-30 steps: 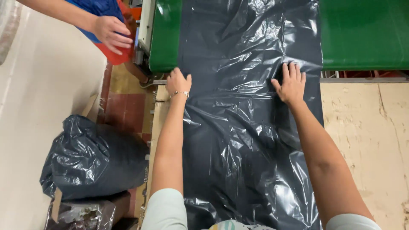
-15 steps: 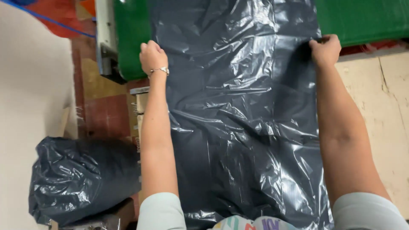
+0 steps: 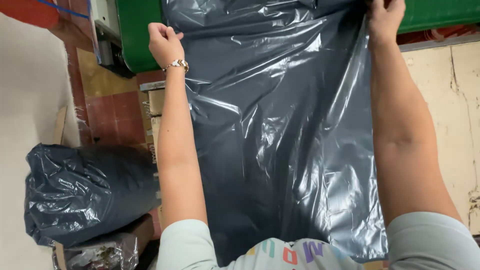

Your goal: Folding large black plastic bags and placing them into a storage crate

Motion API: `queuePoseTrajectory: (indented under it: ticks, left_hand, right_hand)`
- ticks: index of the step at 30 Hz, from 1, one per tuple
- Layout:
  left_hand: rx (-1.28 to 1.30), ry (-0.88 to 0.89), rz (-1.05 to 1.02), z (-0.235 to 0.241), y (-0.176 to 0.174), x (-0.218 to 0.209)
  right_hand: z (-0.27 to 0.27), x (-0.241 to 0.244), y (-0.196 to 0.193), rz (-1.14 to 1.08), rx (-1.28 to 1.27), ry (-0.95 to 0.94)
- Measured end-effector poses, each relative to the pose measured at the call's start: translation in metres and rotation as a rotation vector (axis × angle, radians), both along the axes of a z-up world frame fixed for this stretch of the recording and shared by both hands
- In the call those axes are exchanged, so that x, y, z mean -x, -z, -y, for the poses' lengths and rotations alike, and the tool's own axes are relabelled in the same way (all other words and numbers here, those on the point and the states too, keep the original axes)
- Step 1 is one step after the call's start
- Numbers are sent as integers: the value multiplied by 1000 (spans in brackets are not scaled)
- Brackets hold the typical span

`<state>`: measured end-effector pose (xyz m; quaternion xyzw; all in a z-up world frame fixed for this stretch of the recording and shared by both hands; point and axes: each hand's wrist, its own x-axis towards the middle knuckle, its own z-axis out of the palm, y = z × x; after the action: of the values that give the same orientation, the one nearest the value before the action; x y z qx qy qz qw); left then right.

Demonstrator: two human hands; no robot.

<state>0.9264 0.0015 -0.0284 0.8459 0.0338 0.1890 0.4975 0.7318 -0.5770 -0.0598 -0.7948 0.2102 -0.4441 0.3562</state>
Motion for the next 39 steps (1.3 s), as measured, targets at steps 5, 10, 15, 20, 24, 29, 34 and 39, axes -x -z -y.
queuePoseTrajectory:
  ticks: [5,10,15,20,24,29,34,39]
  left_hand:
    - [-136,229,187,-5,-6,59]
    - [-519,640,82,-8,-84,259]
    - [-582,899,122,-31,-94,451]
    - [-766,1080,-224,-10,-92,565]
    - [-787,1064,-240,27,-74,619]
    - [-869,884,-155,61,-40,655]
    - [-951,781,-154,87,-34,661]
    - [-993,770,-214,100,-17,649]
  right_hand:
    - [-80,33,-63,50,-337,-549]
    - [-171,144,-134,-135,76,-568]
    - [-206,300,-129,-274,18,-542]
    - [-176,456,-105,-356,-418,-302]
    - [-166,549,-94,-412,-548,-246]
    - [-191,608,-61,-593,-606,-359]
    - [-231,610,-51,-907,-417,-231]
    - [-244,590,-29,-953,-255,-146]
